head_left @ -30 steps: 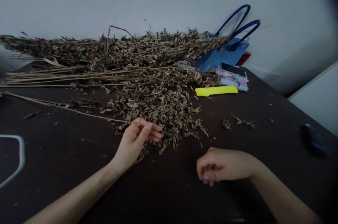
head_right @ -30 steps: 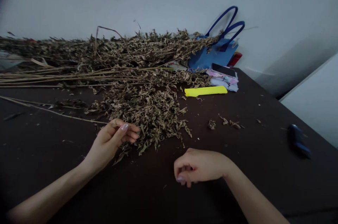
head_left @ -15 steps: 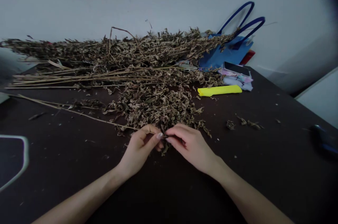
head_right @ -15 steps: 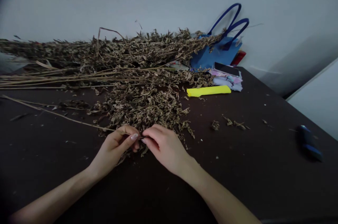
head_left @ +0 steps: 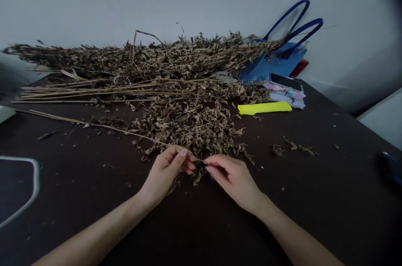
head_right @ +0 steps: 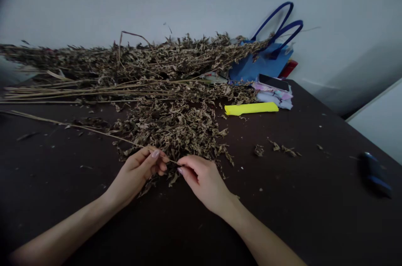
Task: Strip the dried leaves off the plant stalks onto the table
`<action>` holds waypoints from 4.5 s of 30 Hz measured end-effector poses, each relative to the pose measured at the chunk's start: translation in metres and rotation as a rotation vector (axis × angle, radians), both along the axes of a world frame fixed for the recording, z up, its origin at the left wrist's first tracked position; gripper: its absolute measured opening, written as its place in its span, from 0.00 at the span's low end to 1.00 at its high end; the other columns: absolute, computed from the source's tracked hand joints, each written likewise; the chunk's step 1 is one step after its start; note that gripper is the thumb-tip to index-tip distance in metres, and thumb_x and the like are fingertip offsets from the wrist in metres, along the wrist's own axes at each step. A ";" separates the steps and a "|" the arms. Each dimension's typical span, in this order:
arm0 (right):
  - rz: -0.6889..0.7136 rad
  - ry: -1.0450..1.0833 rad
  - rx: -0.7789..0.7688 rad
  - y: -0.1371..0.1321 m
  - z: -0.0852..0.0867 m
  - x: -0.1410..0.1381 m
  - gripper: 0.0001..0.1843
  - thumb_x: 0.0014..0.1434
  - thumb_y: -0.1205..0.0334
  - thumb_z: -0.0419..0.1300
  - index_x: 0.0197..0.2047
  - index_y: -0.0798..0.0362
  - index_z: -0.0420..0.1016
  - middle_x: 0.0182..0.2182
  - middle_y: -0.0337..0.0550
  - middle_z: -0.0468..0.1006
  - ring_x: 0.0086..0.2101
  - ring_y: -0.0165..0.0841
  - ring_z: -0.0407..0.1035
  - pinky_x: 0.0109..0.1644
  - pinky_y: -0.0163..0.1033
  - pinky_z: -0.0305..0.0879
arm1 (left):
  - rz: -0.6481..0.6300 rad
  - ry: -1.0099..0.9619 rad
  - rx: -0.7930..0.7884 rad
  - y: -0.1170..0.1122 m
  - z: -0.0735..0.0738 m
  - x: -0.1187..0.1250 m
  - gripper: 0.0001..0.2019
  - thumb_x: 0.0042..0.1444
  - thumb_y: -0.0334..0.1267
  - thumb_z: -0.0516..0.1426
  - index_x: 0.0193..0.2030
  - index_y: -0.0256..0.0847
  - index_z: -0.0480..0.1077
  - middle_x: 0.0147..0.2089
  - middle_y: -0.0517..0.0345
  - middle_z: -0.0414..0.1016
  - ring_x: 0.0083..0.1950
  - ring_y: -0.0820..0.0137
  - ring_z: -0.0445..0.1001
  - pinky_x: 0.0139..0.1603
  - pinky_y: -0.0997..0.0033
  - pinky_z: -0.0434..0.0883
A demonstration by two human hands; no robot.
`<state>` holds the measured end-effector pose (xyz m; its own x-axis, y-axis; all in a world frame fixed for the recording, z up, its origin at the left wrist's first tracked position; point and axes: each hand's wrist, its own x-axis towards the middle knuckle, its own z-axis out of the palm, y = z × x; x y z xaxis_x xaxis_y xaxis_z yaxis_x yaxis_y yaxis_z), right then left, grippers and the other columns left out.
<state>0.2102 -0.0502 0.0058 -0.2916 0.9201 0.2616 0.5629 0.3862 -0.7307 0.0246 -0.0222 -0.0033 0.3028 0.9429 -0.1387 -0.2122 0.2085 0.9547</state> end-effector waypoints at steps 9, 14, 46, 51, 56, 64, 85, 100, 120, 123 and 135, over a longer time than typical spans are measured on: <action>0.002 -0.087 0.084 -0.001 -0.007 -0.002 0.13 0.58 0.65 0.56 0.48 0.50 0.66 0.38 0.41 0.72 0.32 0.29 0.67 0.36 0.35 0.65 | 0.021 0.177 0.116 0.000 0.006 -0.001 0.09 0.58 0.38 0.53 0.33 0.35 0.69 0.30 0.56 0.72 0.30 0.74 0.72 0.32 0.74 0.71; -0.067 -0.108 0.270 -0.002 -0.006 -0.009 0.07 0.58 0.66 0.55 0.42 0.51 0.68 0.36 0.44 0.70 0.39 0.34 0.65 0.43 0.41 0.65 | -0.024 0.243 0.191 -0.005 0.007 0.001 0.09 0.59 0.38 0.52 0.34 0.35 0.69 0.29 0.57 0.71 0.29 0.74 0.73 0.33 0.73 0.71; 0.032 -0.136 0.088 0.005 0.001 -0.017 0.08 0.63 0.65 0.48 0.33 0.52 0.66 0.28 0.38 0.70 0.30 0.27 0.64 0.35 0.34 0.60 | -0.050 0.292 0.277 -0.009 0.005 0.002 0.07 0.60 0.36 0.50 0.34 0.36 0.66 0.29 0.58 0.70 0.30 0.73 0.72 0.33 0.71 0.71; 0.046 -0.112 0.033 0.001 -0.002 -0.016 0.10 0.64 0.64 0.46 0.32 0.53 0.64 0.27 0.38 0.69 0.28 0.27 0.63 0.33 0.33 0.58 | -0.090 0.334 0.360 -0.010 0.003 0.001 0.08 0.60 0.36 0.50 0.33 0.36 0.67 0.31 0.57 0.70 0.30 0.73 0.71 0.34 0.70 0.70; 0.065 -0.064 -0.050 0.000 -0.002 -0.015 0.11 0.65 0.63 0.45 0.33 0.53 0.65 0.26 0.36 0.69 0.26 0.25 0.63 0.31 0.32 0.57 | -0.116 0.355 0.362 -0.010 0.003 0.001 0.08 0.60 0.35 0.50 0.33 0.36 0.67 0.30 0.57 0.70 0.30 0.72 0.72 0.33 0.71 0.70; 0.082 0.035 -0.245 0.002 0.011 -0.005 0.11 0.63 0.58 0.49 0.41 0.51 0.70 0.22 0.34 0.69 0.23 0.25 0.63 0.27 0.30 0.59 | -0.069 0.298 0.280 -0.002 0.004 -0.001 0.08 0.60 0.37 0.50 0.34 0.35 0.67 0.29 0.57 0.71 0.28 0.73 0.73 0.32 0.72 0.71; 0.016 -0.155 -0.051 0.000 -0.003 -0.007 0.15 0.57 0.74 0.46 0.41 0.51 0.69 0.31 0.38 0.74 0.31 0.28 0.68 0.35 0.33 0.61 | -0.074 0.341 0.319 -0.003 0.005 -0.003 0.09 0.60 0.37 0.50 0.35 0.35 0.67 0.31 0.56 0.71 0.30 0.73 0.73 0.33 0.71 0.72; -0.090 -0.083 -0.140 0.004 0.000 -0.003 0.12 0.63 0.64 0.46 0.45 0.51 0.68 0.18 0.32 0.67 0.20 0.25 0.63 0.28 0.31 0.58 | -0.131 0.341 0.315 -0.003 0.003 -0.003 0.09 0.61 0.37 0.49 0.35 0.35 0.66 0.30 0.57 0.70 0.29 0.74 0.73 0.32 0.72 0.72; 0.090 -0.281 -0.077 -0.001 0.000 -0.004 0.13 0.64 0.64 0.44 0.42 0.50 0.69 0.29 0.38 0.74 0.28 0.28 0.69 0.32 0.33 0.60 | -0.026 0.287 0.297 -0.003 0.007 -0.002 0.08 0.61 0.36 0.49 0.37 0.35 0.66 0.33 0.57 0.69 0.30 0.75 0.72 0.32 0.73 0.72; 0.095 -0.296 -0.080 -0.002 0.000 -0.004 0.12 0.64 0.63 0.44 0.40 0.51 0.69 0.26 0.37 0.73 0.26 0.27 0.68 0.31 0.32 0.58 | -0.037 0.296 0.313 -0.003 0.008 -0.003 0.09 0.61 0.36 0.49 0.34 0.34 0.66 0.31 0.58 0.68 0.28 0.75 0.72 0.31 0.73 0.71; 0.084 -0.319 -0.105 -0.006 -0.002 -0.009 0.14 0.58 0.71 0.45 0.43 0.53 0.68 0.28 0.40 0.74 0.27 0.28 0.68 0.32 0.33 0.59 | -0.051 0.332 0.340 -0.002 0.007 -0.003 0.09 0.60 0.35 0.49 0.34 0.35 0.67 0.31 0.57 0.69 0.29 0.75 0.72 0.31 0.73 0.72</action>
